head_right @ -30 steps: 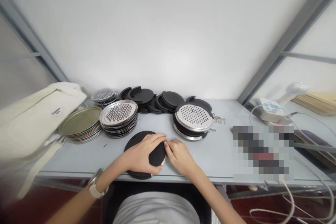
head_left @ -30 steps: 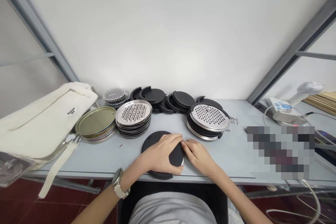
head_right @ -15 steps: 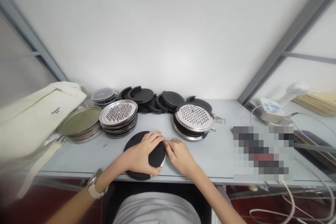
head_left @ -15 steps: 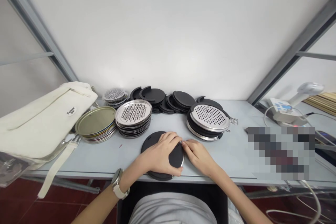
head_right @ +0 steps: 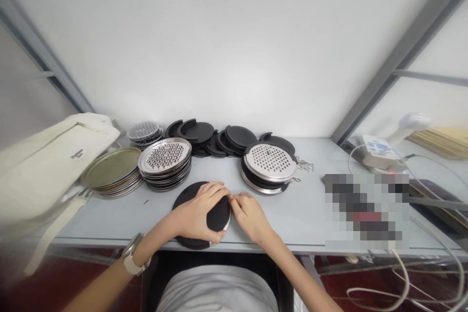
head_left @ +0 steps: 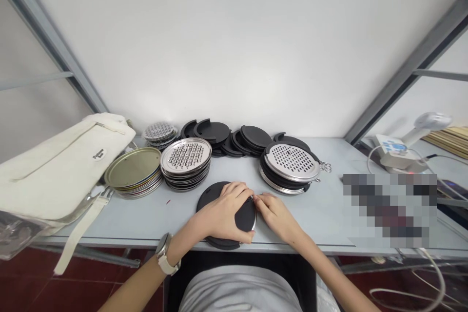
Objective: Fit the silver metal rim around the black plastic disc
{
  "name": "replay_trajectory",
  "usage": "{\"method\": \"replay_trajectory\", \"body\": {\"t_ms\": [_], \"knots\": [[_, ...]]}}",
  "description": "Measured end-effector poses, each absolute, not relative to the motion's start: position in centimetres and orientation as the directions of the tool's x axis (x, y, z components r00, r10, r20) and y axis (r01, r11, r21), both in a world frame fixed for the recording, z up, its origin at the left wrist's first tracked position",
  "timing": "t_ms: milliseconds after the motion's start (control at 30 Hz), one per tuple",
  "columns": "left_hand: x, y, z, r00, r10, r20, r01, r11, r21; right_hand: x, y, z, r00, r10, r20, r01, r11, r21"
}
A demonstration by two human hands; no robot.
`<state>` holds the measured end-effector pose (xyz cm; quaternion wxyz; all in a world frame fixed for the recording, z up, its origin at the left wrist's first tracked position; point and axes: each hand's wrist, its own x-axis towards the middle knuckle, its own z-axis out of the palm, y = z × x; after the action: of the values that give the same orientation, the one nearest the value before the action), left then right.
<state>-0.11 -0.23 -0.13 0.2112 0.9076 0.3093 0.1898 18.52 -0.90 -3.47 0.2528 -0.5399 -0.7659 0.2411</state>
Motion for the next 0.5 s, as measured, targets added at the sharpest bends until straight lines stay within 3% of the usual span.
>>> {"method": "replay_trajectory", "body": {"t_ms": [167, 500], "knots": [[-0.01, -0.24, -0.12, 0.740, 0.631, 0.233, 0.477, -0.736, 0.480, 18.10, -1.31, -3.41, -0.279, 0.951, 0.133, 0.748, 0.302, -0.591], [-0.05, -0.23, -0.26, 0.747, 0.622, 0.235, 0.466, -0.742, 0.481, 18.17, -1.70, -3.17, -0.265, 0.958, 0.111, 0.747, 0.277, -0.604]]}}
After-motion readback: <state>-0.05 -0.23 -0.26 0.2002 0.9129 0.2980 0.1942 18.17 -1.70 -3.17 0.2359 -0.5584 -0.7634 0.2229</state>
